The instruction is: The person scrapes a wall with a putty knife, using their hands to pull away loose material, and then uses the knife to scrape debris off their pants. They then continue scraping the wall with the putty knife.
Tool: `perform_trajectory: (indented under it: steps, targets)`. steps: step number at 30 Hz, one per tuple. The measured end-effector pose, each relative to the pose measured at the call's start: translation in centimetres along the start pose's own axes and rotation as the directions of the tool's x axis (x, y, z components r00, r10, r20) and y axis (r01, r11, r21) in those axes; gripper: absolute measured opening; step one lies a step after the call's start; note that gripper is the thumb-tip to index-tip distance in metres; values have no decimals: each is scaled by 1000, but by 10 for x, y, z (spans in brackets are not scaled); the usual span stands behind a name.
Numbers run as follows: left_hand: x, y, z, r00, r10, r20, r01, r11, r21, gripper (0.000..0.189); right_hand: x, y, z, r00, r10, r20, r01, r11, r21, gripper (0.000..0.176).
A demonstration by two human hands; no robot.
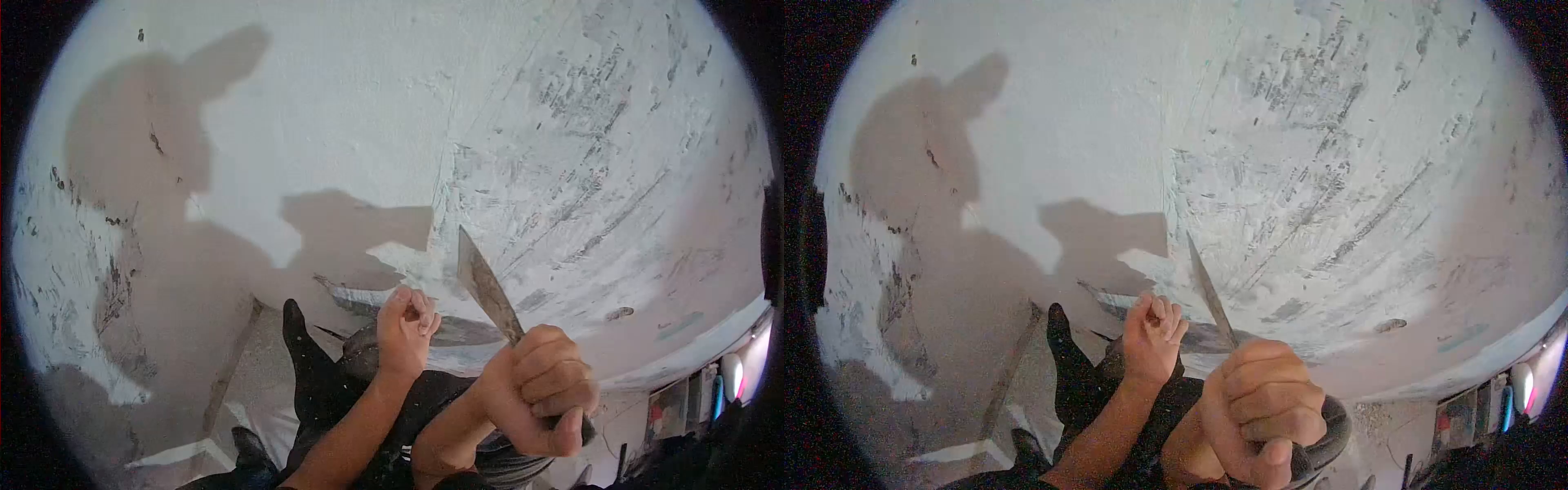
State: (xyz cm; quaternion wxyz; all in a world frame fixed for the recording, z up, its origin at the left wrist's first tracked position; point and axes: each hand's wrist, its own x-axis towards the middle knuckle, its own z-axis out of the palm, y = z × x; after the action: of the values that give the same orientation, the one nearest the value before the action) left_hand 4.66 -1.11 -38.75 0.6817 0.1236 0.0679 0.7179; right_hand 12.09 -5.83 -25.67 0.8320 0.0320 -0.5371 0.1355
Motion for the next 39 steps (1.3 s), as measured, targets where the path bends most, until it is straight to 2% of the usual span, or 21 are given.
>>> perform_trajectory:
  steps: [5,7,8,11,15,16,17,19,23,24,25,27,29,31,32,33,34,36,37,38,39]
  targets:
    - [-3,1,5,999,-32,-19,32,999,1,33,-4,15,-7,997,61,57,-57,996,-62,34]
    - [-3,2,2,999,-23,24,23,999,24,33,0,0,0,996,-33,-85,27,997,-77,34]
    - [-2,3,2,1000,-18,20,18,1000,23,33,1,-5,-3,999,28,-30,-27,999,29,33]
    - [-4,-2,-1,999,-21,31,21,1000,16,32,0,19,-21,972,188,144,-181,982,-58,32]
    - [1,-2,-4,1000,16,-3,-16,1000,-2,31,0,-1,-7,994,-17,-110,17,1000,-5,30]
    - [-1,-2,-5,1000,9,23,-9,1000,-15,31,-1,1,-8,982,-13,-190,-5,995,-97,30]
    - [-3,-2,-4,1000,9,15,-9,1000,-18,31,-2,7,-10,982,-5,-189,-13,995,-99,30]
    - [-3,-1,2,1000,-17,6,17,996,-82,31,-1,23,-16,986,163,41,-165,985,48,30]
    - [1,-1,-7,996,8,90,-4,999,-49,29,3,2,-16,999,23,-41,-20,996,84,30]
    - [1,-1,-5,997,5,74,-1,998,-61,28,-11,23,-20,966,-215,-142,92,803,-589,30]
    - [-3,-2,-5,998,-11,57,15,997,-71,28,-10,19,-21,967,-209,-144,84,798,-597,30]
    - [-2,-3,-5,997,-26,74,33,995,-97,28,-1,17,-24,976,188,-112,-196,978,-68,29]
    - [1,0,-5,996,-16,83,27,991,-128,28,2,9,-26,970,104,-219,-122,990,-69,31]
    - [-3,-1,-3,999,-4,44,7,997,-76,29,8,-1,-27,966,44,-254,0,985,171,29]
    - [-4,-2,-3,999,-3,36,6,997,-79,29,-17,20,-33,838,-266,-476,-94,790,-607,19]
    - [-4,-2,-1,1000,-27,10,28,995,-91,30,-16,15,-34,837,-268,-477,-97,785,-612,19]
    - [-2,0,1,999,-51,-6,50,994,-95,31,-12,7,-36,952,-202,-230,14,779,-627,16]
    - [0,1,2,999,-27,30,30,997,-76,31,-2,5,-38,948,-63,313,233,807,-542,10]
    - [-1,1,1,999,-4,36,7,997,-75,32,1,10,-41,947,-60,315,227,819,-528,10]
    - [-1,-1,-1,1000,-19,-23,18,997,-74,33,2,13,-45,993,-50,111,74,971,-227,23]
    - [-2,-1,-4,999,-19,-38,16,997,-77,33,0,14,-49,995,35,-89,-24,993,117,37]
